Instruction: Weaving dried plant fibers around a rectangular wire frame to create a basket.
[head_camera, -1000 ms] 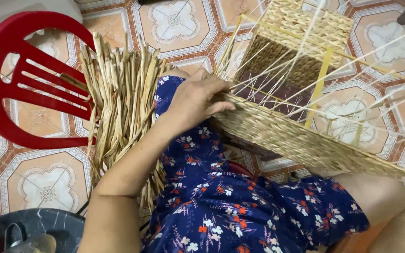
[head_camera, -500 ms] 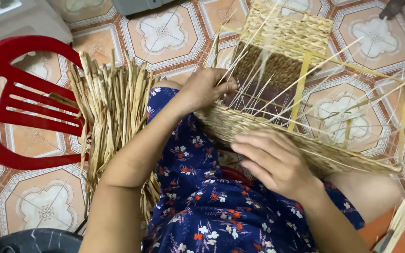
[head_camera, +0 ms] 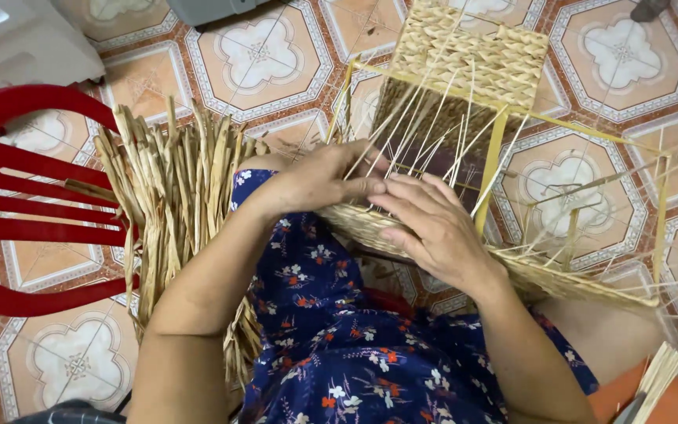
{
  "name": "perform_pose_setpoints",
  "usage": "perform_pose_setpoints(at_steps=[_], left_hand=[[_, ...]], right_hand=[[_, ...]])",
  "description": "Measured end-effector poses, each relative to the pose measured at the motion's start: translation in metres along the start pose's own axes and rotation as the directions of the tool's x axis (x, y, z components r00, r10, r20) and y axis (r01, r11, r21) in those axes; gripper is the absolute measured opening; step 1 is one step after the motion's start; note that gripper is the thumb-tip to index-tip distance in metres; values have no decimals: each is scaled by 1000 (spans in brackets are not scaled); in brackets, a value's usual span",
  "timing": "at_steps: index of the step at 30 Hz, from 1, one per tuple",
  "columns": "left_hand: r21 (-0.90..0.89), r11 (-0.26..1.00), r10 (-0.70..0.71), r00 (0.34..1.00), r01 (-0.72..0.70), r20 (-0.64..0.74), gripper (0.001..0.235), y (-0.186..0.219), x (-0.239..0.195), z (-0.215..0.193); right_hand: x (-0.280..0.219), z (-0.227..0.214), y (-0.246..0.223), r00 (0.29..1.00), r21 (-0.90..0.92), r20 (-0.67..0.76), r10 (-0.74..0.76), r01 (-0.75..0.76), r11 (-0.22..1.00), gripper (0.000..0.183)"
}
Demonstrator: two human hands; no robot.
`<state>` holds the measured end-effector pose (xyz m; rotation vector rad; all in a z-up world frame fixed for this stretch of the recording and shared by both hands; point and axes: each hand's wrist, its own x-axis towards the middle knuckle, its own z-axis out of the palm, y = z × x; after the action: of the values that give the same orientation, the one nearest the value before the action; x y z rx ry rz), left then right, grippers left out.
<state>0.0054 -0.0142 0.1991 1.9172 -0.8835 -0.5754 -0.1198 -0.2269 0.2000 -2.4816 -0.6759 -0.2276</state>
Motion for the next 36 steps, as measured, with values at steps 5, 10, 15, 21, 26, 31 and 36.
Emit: perform_pose_setpoints(at_steps=[5, 10, 15, 21, 26, 31, 36], left_hand=[[19, 996, 83, 994, -84, 71, 34, -8, -2, 3], [-163, 981, -86, 987, 107, 134, 34, -5, -2, 10], [-418, 874, -179, 964, 247, 197, 34, -19, 1, 23], [-462, 826, -241, 943, 323, 228, 44, -8, -1, 23], [-372, 892, -274, 962, 255, 3, 29, -20, -4, 34], [-468, 880, -53, 995, 87, 85, 37, -25, -2, 42], [-239, 971, 46, 968, 15, 248, 89, 5, 4, 36]], right_hand=[[-1, -4, -1, 999, 86, 45, 15, -19, 996, 46], [-1, -4, 1, 990, 276, 106, 90, -117, 954, 44], [-3, -1, 4, 977, 360, 141, 158, -199, 912, 44], [-4, 3, 3, 986, 410, 91, 138, -163, 898, 31], [-14, 5, 3, 971, 476, -44, 234, -186, 860, 31], [-17, -1, 0, 967, 509, -113, 230, -143, 849, 26], [-18, 1, -4, 959, 584, -176, 223, -80, 808, 23]])
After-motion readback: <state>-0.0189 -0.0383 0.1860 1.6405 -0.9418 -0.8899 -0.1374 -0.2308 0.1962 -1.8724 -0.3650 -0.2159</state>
